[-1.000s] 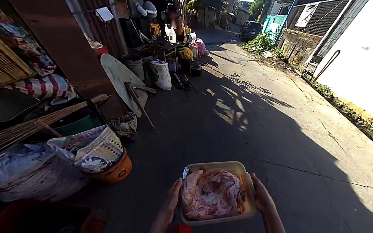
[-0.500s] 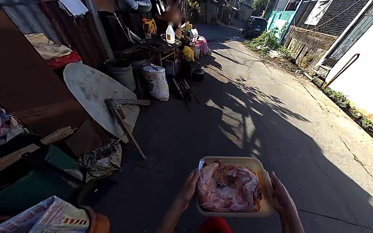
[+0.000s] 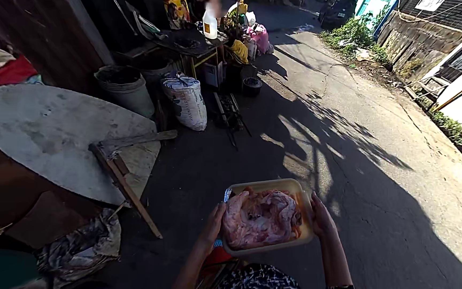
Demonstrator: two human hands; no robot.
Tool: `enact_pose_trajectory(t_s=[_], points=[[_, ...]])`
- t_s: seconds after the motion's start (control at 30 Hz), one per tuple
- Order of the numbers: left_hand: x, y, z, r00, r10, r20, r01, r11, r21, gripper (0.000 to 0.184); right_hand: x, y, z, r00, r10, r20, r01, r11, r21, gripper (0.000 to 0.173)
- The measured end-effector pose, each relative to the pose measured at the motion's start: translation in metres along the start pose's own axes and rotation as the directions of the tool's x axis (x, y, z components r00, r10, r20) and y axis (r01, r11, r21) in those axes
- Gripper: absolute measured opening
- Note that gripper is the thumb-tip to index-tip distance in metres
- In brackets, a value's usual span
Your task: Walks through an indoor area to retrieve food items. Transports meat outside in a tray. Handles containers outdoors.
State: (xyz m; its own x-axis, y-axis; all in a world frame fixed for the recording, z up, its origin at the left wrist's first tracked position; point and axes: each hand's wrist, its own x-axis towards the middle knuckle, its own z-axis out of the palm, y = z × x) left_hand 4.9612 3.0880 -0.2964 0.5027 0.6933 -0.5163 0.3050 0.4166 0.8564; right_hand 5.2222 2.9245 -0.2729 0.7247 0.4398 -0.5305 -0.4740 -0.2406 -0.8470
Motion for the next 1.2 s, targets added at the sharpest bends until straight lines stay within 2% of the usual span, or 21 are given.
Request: enact_pose_trajectory(t_s=[0.13,0.27,0.43,0.53,0.73,0.93,1.2], points=[[0.116,0.059,-0.026,1.0,0.023,0.006,-0.023,0.998,0.056,0.056,0.102,-0.04,0.073,1.0,-0.008,0.025,0.008,1.0,0.028,0.053],[0.231,0.126,-0.048,0.998,0.052,0.029,-0.054,0.994,0.09,0.057,0.186,-0.087,0.141,1.0,0.014,-0.021,-0.012,0.996,0.087,0.053],[0.353,0.2,-0.067,0.999,0.007,0.048,-0.012,0.995,0.103,0.058,0.284,-0.149,0.214,0.994,0.05,-0.094,-0.041,0.995,0.096,0.059],[0.432,0.246,-0.074,0.999,0.028,0.023,-0.03,0.995,0.097,0.058,0.356,-0.188,0.259,0.999,0.02,-0.043,-0.016,0.996,0.084,0.06],[0.555,0.322,-0.093,0.998,0.03,-0.047,-0.026,0.997,0.073,0.057,0.487,-0.255,0.341,0.998,0.046,0.04,-0.048,0.997,0.062,0.061],[0.671,0.395,-0.133,0.999,0.023,-0.033,-0.021,0.999,0.05,0.059,0.584,-0.319,0.429,0.997,0.016,0.073,-0.019,0.999,0.044,0.062],[0.845,0.493,-0.189,0.996,0.004,0.09,-0.013,0.995,0.099,0.059,0.683,-0.381,0.548,0.993,0.063,-0.098,-0.052,0.993,0.107,0.063]])
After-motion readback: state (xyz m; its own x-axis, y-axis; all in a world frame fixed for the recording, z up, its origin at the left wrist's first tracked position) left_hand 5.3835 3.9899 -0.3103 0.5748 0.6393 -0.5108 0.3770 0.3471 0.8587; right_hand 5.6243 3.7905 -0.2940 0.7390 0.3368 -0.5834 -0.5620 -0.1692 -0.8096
